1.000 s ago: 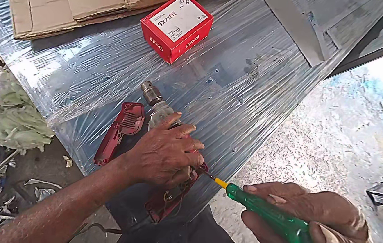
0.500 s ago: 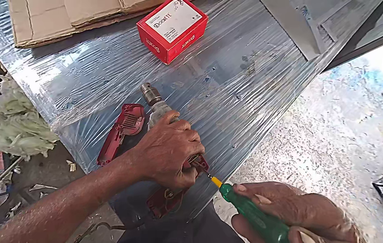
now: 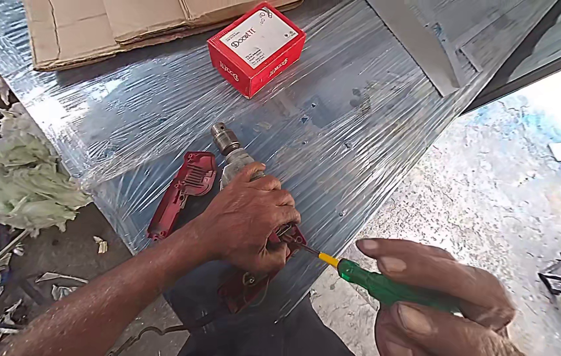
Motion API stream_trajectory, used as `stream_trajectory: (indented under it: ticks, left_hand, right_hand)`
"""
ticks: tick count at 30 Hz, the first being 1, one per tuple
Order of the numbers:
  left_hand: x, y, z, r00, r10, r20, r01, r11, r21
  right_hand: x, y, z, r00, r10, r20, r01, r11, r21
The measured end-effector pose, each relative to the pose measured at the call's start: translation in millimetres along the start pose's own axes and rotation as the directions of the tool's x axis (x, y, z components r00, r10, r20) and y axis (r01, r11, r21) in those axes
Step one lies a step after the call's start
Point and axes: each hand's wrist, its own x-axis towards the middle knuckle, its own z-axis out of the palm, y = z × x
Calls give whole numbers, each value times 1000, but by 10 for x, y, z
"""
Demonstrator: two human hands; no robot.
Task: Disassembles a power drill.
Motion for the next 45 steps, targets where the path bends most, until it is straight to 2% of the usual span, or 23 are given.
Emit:
stream_trajectory:
  ticks: [2, 5, 9, 14, 18, 20, 23, 26, 30, 32, 34, 35, 37, 40, 43, 45]
  left_hand:
    - [-4, -7, 4, 1000, 1, 2, -1, 1000, 1]
    - [-12, -5, 14, 1000, -1, 1, 1, 1000, -8]
    - [-8, -2, 21, 1000, -8, 4, 8, 1000, -18]
    - [-17, -7, 24, 1000, 0, -8, 0, 1000, -16]
    - [-13, -7, 22, 1000, -5, -8, 5, 1000, -10]
    - [-15, 1, 24, 1000, -13, 4, 13, 1000, -11]
    - [-15, 1, 29, 1000, -16, 4, 16, 1000, -11]
    - [-14, -3, 33, 1000, -11, 4, 11, 1000, -8]
    - [-25, -10, 27, 1000, 9, -3, -9, 1000, -2]
    - [-47, -43, 19, 999, 44, -25, -44, 999, -26]
    - [-92, -102, -23, 997, 57, -48, -60, 996, -59]
    - [-111, -138, -43, 997, 41, -64, -44, 998, -43]
    - [-145, -230, -46, 992, 4, -128, -5, 1000, -11]
    - [-141, -302, 0, 974, -17, -228, 23, 999, 25]
    - [-128, -298, 40, 965, -23, -262, 33, 999, 33]
    - [-131, -296, 50, 963, -26, -269, 35, 999, 30]
  right_hand:
    - [42, -13, -1, 996, 52, -72, -53, 998, -15]
    - [32, -105, -54, 992, 116, -38, -115, 992, 46]
    - [21, -181, -30, 995, 88, 40, -91, 994, 65]
    - [32, -167, 48, 995, 88, 54, -93, 989, 113]
    - [63, -64, 9, 999, 54, -4, -54, 999, -6]
    - [75, -102, -35, 996, 77, -55, -76, 997, 20]
    - [74, -203, -82, 995, 102, -22, -102, 995, -2]
    - [77, -242, -50, 995, 81, 51, -83, 996, 42]
    - [86, -197, 69, 996, 69, 59, -78, 983, 167]
    - [120, -156, 59, 997, 71, 32, -77, 964, 255]
    - [184, -184, -43, 994, 103, -30, -92, 962, 259]
    - [211, -205, -101, 990, 132, -58, -117, 971, 209]
    - [231, -179, -166, 973, 228, 36, -224, 971, -81]
    - [161, 129, 1, 853, 470, 227, -337, 828, -449]
    - [47, 367, 133, 693, 633, 346, -351, 715, -604]
    - [6, 420, 219, 667, 649, 366, -373, 716, -590]
